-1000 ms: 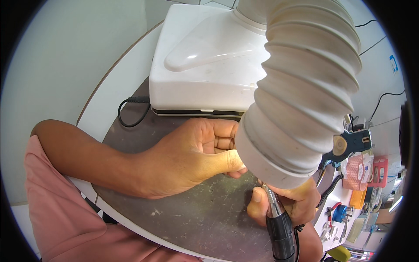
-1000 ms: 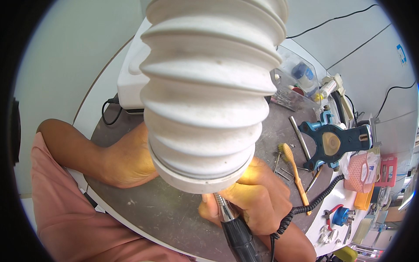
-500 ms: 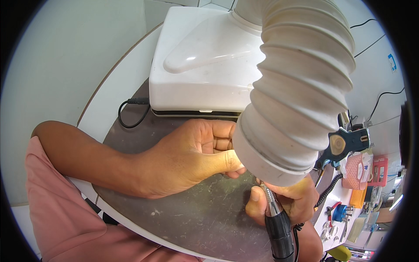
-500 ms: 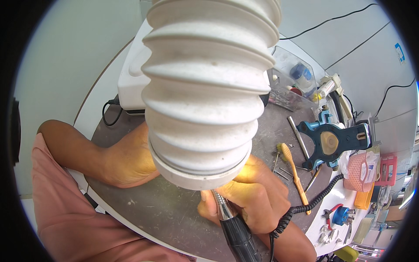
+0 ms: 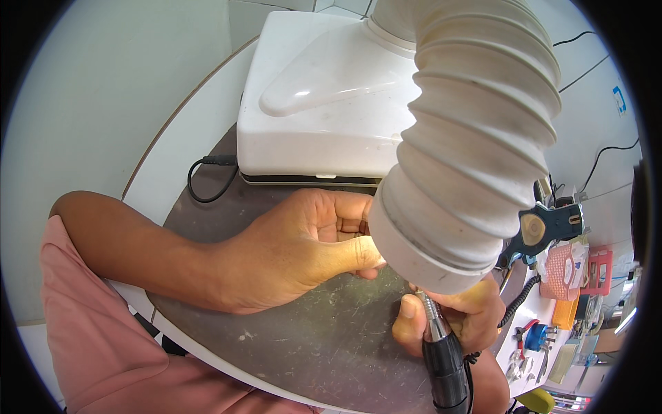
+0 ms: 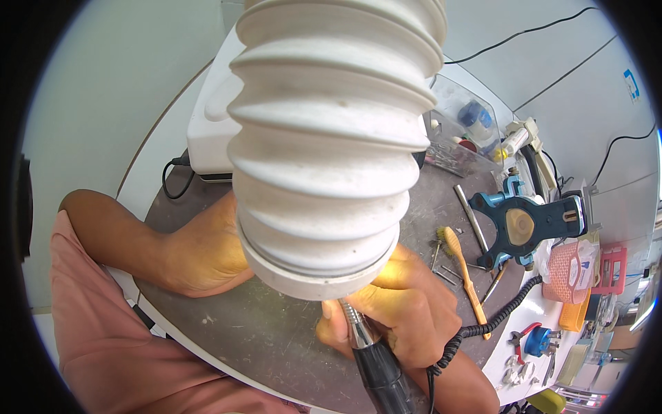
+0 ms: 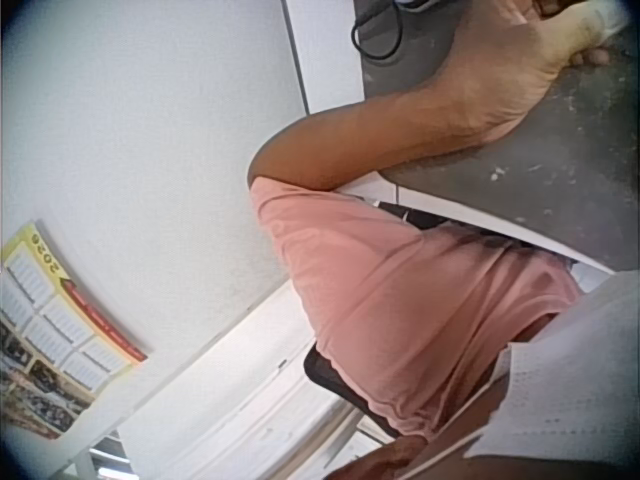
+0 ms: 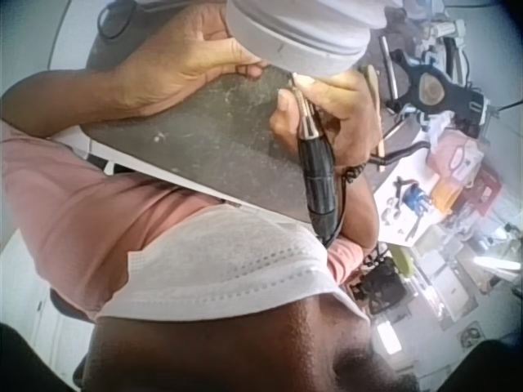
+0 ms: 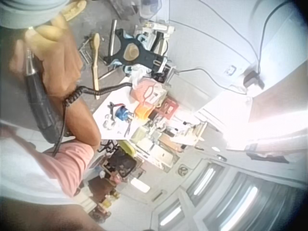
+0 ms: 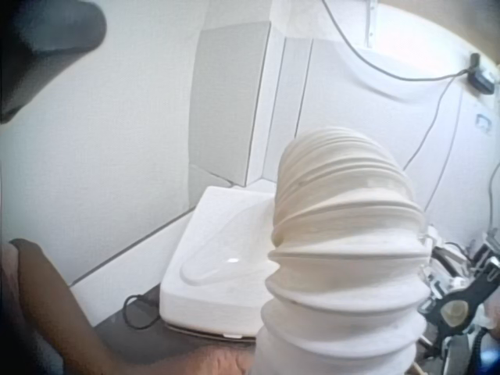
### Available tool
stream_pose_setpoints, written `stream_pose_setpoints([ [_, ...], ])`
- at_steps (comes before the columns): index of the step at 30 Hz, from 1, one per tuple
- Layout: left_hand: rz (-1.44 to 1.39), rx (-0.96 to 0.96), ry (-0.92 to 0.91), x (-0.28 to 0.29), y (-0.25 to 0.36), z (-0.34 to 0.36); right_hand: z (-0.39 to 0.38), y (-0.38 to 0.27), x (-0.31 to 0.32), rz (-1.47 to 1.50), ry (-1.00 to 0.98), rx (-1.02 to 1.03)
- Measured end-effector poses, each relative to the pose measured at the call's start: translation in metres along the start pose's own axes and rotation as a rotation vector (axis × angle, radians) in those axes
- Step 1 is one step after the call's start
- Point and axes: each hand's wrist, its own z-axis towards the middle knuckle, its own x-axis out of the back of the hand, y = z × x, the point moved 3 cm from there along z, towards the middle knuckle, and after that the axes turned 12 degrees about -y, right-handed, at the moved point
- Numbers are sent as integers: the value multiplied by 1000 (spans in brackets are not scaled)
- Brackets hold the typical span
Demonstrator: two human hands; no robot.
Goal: The person shapes a small dental component by hand using a rotary tool, then fits it into a dental model and continues shaping it with a handheld tool.
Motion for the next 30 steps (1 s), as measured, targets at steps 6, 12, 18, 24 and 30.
stream_pose_setpoints([
  [6, -7, -7, 8, 0, 0, -1, 2, -1, -2, -5, -16, 33],
  [12, -41, 1, 0, 0, 0, -1, 2, -1, -2, -29, -36, 34],
  [18, -48, -12, 2, -1, 1, 0, 2, -1, -3, 24, 15, -36],
  [24, -2, -31, 26, -1, 2, -1, 6, 6, 1, 86, -54, 19],
  [30, 75, -7, 20, 1, -2, 4, -1, 3, 1, -26, -21, -5],
])
